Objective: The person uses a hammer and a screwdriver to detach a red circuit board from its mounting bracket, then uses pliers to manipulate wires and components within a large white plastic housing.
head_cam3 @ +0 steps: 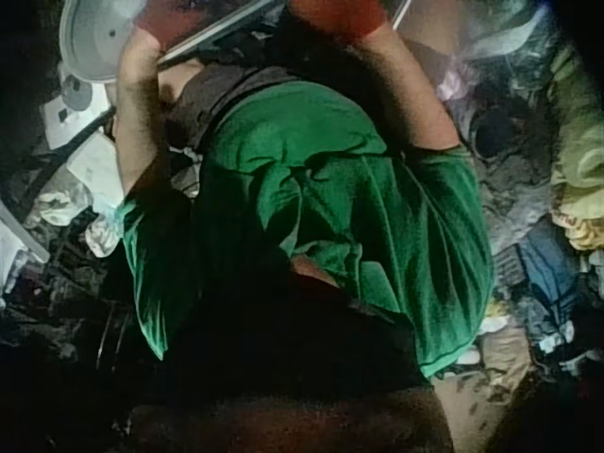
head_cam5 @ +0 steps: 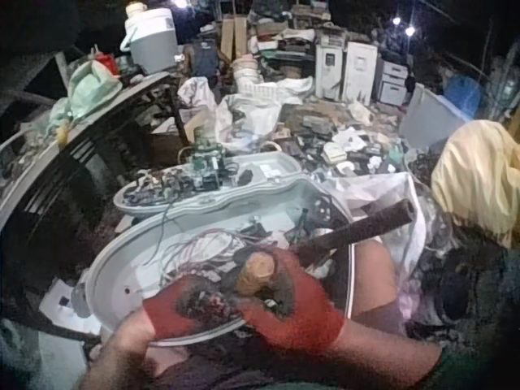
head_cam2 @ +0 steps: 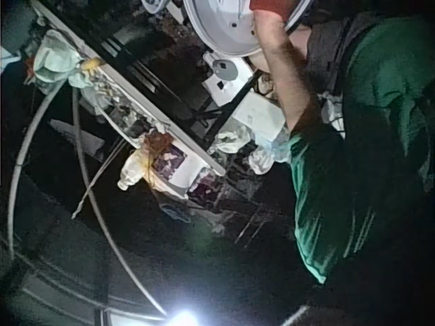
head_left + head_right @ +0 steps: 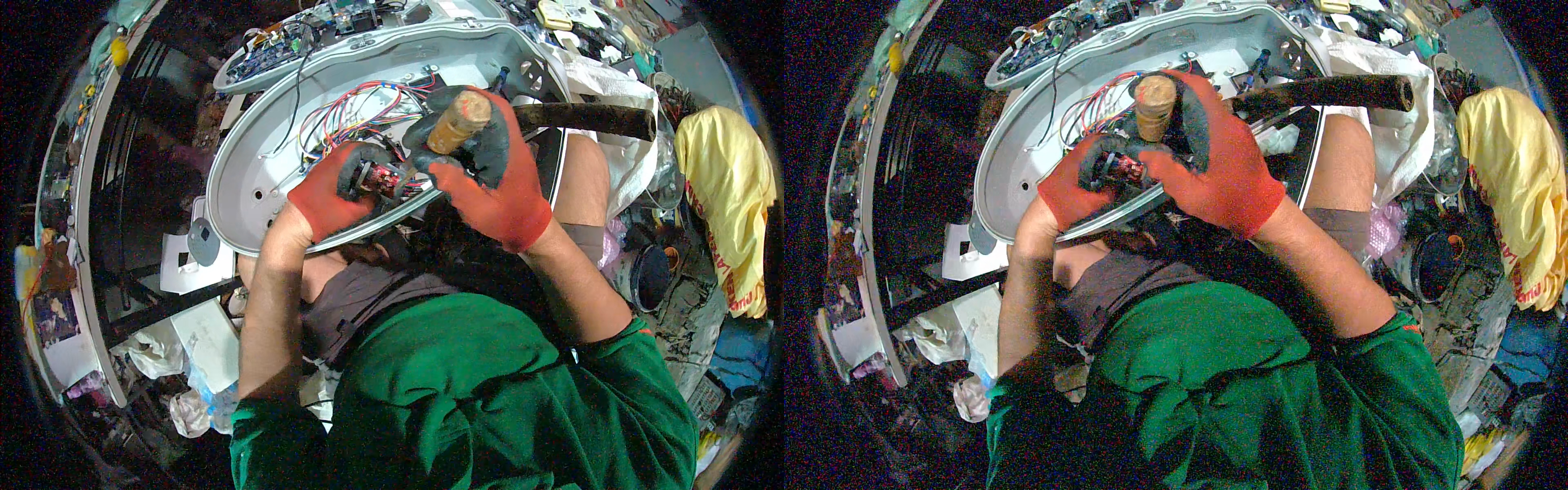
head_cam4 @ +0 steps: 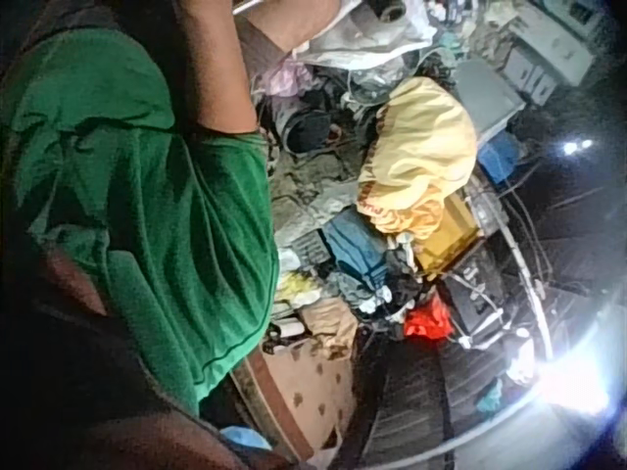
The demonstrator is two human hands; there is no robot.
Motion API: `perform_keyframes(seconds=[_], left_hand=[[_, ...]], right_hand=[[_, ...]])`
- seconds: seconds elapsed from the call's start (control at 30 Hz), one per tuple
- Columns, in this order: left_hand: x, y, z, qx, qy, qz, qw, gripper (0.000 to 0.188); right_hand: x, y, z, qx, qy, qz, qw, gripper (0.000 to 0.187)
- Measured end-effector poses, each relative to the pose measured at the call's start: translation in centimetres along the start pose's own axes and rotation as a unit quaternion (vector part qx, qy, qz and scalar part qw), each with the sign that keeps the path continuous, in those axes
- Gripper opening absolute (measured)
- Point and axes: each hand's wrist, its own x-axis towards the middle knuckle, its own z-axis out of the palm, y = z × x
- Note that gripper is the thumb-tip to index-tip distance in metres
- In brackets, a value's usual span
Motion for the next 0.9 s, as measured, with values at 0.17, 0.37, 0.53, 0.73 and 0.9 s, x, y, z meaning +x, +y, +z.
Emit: perform_keyframes(seconds=[0.17, 0.37, 0.53, 0.73, 0.9], left_hand=[[0.0, -1.0, -0.4, 0.143, 0.030, 0.117, 0.982, 0.054], [0.3, -2.9, 0.0, 0.141, 0.005, 0.119, 0.983, 0.056], [-0.2, -3.9, 0.8, 0.142, -0.012, 0.057, 0.988, 0.058], [-0.4, -1.3, 0.3, 0.241, -0.011, 0.019, 0.970, 0.049], [-0.6, 0.9, 1.0, 0.137, -0.028, 0.050, 0.989, 0.033]], right_hand=[[0.7, -0.7, 0.8, -0.039, -0.044, 0.004, 0.998, 0.064], [1.0, -0.3, 1.8, -0.079, -0.065, -0.001, 0.995, 0.065], [1.4, -0.3, 2.0, -0.115, -0.084, 0.023, 0.990, 0.065], [2.5, -1.3, 2.3, -0.169, -0.095, -0.015, 0.981, 0.066], [2.8, -1.9, 1.7, -0.189, -0.096, 0.015, 0.977, 0.066]])
